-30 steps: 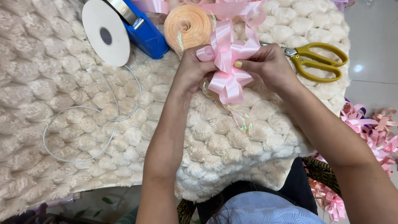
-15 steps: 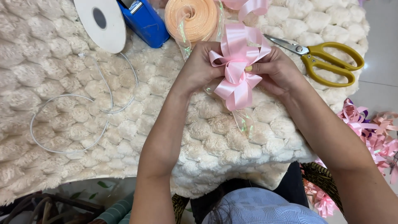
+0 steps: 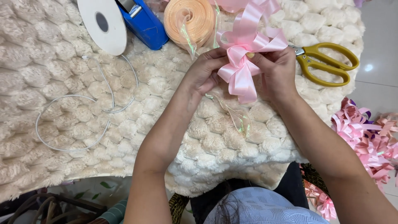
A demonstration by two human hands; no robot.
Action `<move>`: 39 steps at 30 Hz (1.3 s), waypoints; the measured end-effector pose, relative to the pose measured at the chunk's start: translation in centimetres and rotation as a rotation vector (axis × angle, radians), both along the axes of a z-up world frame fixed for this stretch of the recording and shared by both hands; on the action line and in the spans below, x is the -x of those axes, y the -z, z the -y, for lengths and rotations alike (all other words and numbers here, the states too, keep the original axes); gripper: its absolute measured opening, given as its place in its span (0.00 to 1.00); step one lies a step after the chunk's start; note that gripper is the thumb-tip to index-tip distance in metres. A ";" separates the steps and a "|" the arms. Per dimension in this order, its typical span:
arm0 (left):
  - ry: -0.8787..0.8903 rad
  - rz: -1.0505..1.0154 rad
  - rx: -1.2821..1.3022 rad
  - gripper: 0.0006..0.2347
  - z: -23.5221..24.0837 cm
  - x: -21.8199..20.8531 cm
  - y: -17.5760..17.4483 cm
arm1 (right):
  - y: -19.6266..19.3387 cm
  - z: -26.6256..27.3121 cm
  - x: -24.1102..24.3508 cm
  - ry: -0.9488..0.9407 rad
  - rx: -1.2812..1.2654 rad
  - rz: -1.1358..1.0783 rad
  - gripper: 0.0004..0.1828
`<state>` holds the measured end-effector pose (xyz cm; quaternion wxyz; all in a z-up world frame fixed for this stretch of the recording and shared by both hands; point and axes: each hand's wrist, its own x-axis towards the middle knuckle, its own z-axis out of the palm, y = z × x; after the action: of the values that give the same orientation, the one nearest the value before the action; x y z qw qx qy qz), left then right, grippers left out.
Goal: The person ties pink satin ribbons into decorative bows using yellow-handled scissors and a thin wire. They fold the ribbon, secure it with wire, trim the ends, and adjust the loops. The finished bow is placed with other completed bows on the floor.
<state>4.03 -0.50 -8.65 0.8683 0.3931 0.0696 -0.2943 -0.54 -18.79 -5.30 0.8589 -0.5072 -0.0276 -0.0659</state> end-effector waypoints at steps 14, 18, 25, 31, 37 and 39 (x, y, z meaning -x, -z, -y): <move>-0.085 0.323 -0.223 0.07 0.0 0.5 -0.8 | 1.7 -0.4 -0.2 0.173 0.078 0.099 0.09; -0.013 0.290 -0.190 0.09 -0.8 0.0 -0.4 | 0.9 -0.4 0.3 0.140 0.157 0.101 0.08; -0.036 0.407 -0.195 0.12 -0.1 0.0 -0.3 | 0.5 -0.9 0.4 0.089 0.005 0.049 0.08; -0.087 0.501 -0.215 0.12 0.1 -0.5 1.2 | 0.3 -0.5 0.5 0.053 -0.060 -0.038 0.08; -0.135 0.533 -0.154 0.16 1.0 0.2 0.3 | 1.2 0.2 0.1 -0.045 -0.158 -0.165 0.09; -0.138 0.524 -0.122 0.18 1.3 0.8 -1.1 | 1.3 0.4 0.1 -0.096 -0.135 -0.207 0.10</move>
<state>3.27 -1.82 -7.50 0.8494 0.5017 -0.1130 -0.1181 -0.63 -19.22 -6.63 0.8916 -0.4502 0.0415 0.0262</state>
